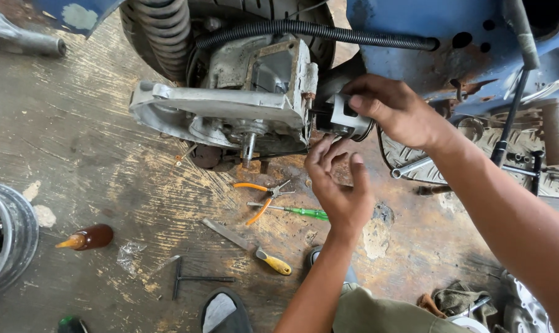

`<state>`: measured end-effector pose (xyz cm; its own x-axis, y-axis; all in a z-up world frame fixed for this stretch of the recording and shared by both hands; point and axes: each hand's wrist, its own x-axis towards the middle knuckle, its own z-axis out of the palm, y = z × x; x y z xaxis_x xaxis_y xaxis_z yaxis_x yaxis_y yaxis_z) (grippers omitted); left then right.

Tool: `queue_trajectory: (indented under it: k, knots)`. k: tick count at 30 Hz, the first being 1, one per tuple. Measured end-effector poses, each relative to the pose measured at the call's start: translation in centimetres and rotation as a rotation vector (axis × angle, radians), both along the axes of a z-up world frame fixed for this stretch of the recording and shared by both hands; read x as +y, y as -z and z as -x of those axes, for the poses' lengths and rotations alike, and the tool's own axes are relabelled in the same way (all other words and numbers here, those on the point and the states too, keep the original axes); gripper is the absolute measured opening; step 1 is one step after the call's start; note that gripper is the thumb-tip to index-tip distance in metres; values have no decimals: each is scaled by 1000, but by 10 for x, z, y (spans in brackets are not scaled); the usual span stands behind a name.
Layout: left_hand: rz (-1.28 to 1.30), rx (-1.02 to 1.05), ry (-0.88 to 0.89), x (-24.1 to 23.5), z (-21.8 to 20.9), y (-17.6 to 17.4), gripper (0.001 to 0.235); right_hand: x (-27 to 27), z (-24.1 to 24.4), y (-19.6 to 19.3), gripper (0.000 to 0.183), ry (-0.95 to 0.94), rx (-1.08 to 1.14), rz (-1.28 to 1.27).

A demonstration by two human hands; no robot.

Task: Repairing a scooter engine by assembling the piston and cylinder using hand tools

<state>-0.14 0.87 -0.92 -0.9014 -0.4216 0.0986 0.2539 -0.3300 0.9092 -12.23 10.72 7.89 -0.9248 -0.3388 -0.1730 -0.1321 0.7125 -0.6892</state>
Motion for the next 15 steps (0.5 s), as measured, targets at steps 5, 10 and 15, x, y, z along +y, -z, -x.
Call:
queue_trajectory:
  k: [5,10,15]
  knots:
    - [-290,23,16,3,5,5,48,2,0,1,70,9,36,-2]
    - [-295,49,36,7,6,5,52,3,0,3,72,35,53,4]
    - [-287,58,34,10,10,3,54,6,5,4,75,-1,68,6]
